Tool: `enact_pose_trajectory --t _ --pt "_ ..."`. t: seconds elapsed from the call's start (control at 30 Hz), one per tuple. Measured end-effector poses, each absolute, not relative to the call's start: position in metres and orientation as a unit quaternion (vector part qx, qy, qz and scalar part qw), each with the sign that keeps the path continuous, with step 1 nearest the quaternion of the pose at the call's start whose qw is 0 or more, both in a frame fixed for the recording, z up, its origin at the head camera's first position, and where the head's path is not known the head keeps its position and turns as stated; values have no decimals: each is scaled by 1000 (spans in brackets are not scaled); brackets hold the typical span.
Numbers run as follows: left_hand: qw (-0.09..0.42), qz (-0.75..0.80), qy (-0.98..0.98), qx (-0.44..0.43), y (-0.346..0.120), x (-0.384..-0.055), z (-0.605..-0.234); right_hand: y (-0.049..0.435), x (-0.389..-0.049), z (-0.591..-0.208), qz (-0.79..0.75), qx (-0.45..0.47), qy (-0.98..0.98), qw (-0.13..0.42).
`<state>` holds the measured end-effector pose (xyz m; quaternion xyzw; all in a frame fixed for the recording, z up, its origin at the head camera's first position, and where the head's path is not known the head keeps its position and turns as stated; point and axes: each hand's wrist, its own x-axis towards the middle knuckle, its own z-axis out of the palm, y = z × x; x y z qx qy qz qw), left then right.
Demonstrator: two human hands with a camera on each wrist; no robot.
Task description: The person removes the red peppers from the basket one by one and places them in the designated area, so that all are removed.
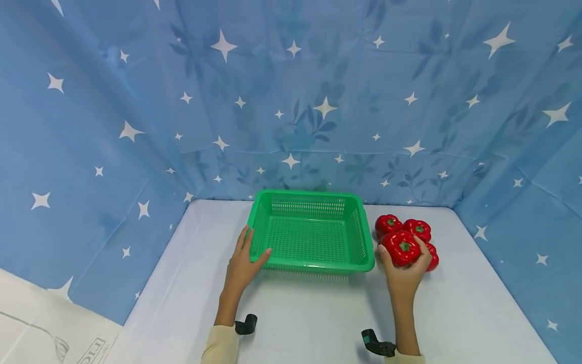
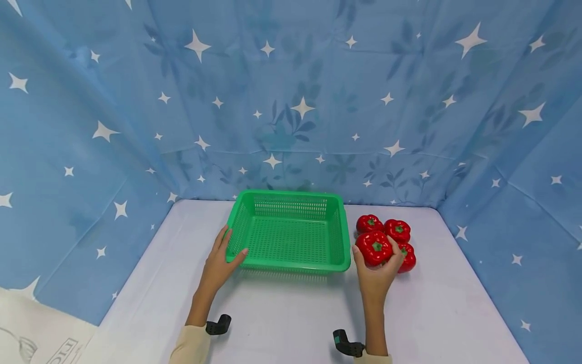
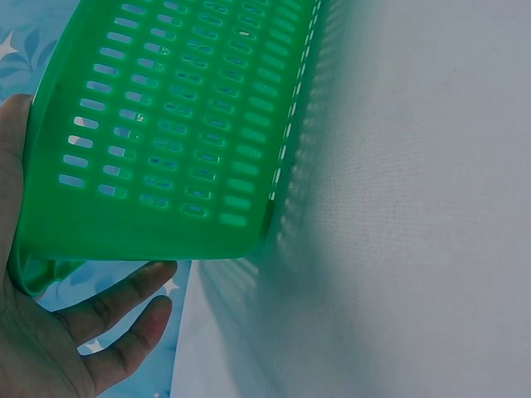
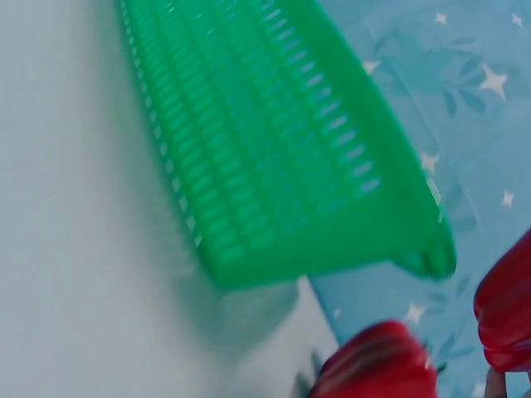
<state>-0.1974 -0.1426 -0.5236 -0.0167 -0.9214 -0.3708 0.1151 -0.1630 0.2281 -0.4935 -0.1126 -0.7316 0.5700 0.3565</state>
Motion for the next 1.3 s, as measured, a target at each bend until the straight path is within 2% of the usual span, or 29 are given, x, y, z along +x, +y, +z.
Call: enact_pose_trajectory --t 0.17,0.5,0.93,1.3 --pt "116 -373 -920 -15 -143 -197 -525 239 -148 -513 538 -141 -743 372" --pt "113 -374 -920 -12 -143 -199 -525 240 -131 -551 487 -228 -784 311" --pt "111 -373 -921 -14 -142 -201 -523 241 -137 -562 493 -231 -793 274" --pt "113 -376 -920 -14 -142 -200 -526 242 -143 -564 486 -222 -798 279"
